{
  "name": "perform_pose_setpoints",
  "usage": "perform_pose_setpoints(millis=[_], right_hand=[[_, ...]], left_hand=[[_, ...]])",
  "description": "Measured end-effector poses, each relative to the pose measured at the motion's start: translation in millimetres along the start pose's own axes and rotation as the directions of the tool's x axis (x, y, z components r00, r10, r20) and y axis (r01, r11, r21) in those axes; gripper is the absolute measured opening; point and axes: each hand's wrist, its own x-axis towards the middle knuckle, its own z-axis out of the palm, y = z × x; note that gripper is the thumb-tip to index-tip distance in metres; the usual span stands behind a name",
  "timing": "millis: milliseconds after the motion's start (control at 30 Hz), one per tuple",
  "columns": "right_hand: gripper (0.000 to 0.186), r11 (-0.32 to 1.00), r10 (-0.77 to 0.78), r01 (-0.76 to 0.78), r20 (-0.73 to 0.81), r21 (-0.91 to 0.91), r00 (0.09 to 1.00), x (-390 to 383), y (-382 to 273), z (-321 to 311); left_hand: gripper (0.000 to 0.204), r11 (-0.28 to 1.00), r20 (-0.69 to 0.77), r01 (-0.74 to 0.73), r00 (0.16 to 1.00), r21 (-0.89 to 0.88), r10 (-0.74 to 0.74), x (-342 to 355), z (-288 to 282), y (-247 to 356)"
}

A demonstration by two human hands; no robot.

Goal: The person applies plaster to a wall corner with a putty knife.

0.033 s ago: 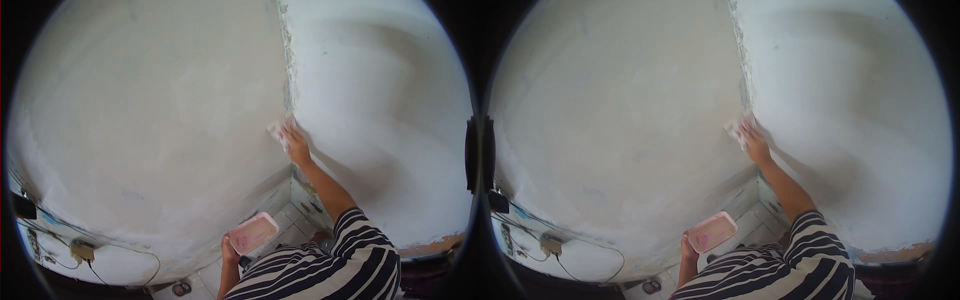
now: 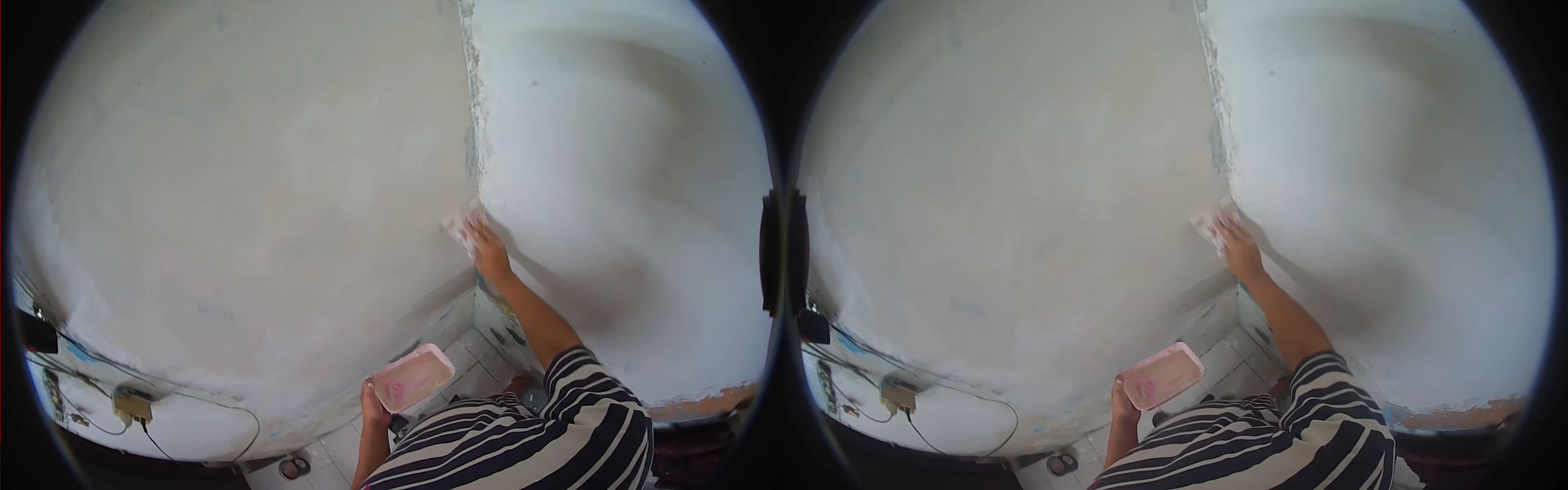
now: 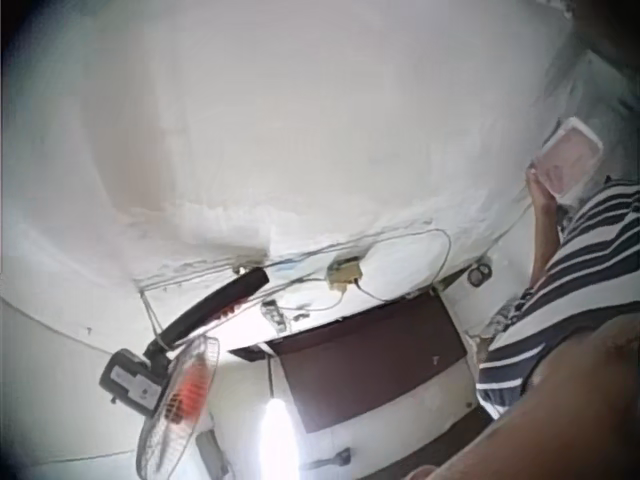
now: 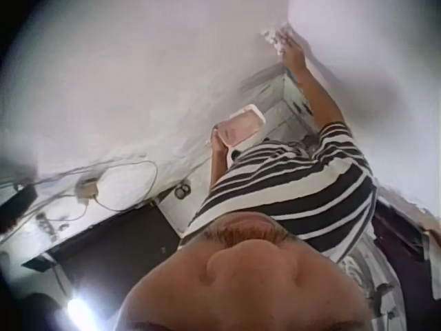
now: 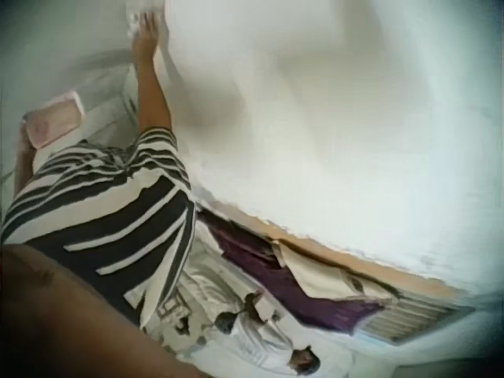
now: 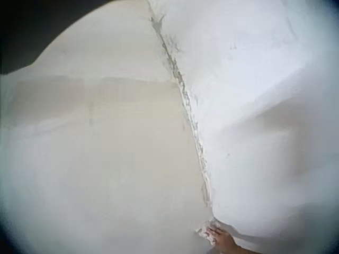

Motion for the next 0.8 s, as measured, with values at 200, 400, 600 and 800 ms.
perform_pose_setpoints(millis=[200,400,600,800], right_hand=[[0.049,0.897,0.404,-0.411,0.073,0.161,0.912,-119.7,-38.7,12.7],[0.025,0.096,0.745,-0.679,0.4,0.728,0.534,-105.0,-92.2,-5.0],[0.026,-0.172,0.551,-0.588,0.572,0.791,0.608,-78.8,-135.1,-43.1],[0.024,0.095,0.496,-0.707,0.583,0.701,0.644,-81.4,-180.5,-68.1]], left_hand=[[0.052,1.0,-0.104,0.01,0.995,0.017,-0.008,-7.1,-24.1,-14.6],[0.017,0.994,-0.227,-0.113,0.967,0.009,0.112,-11.7,18.5,15.4],[0.017,0.984,-0.29,-0.172,0.94,0.052,0.18,-20.6,55.8,46.3],[0.019,0.984,-0.362,-0.144,0.916,0.105,0.172,-39.9,62.2,71.0]])
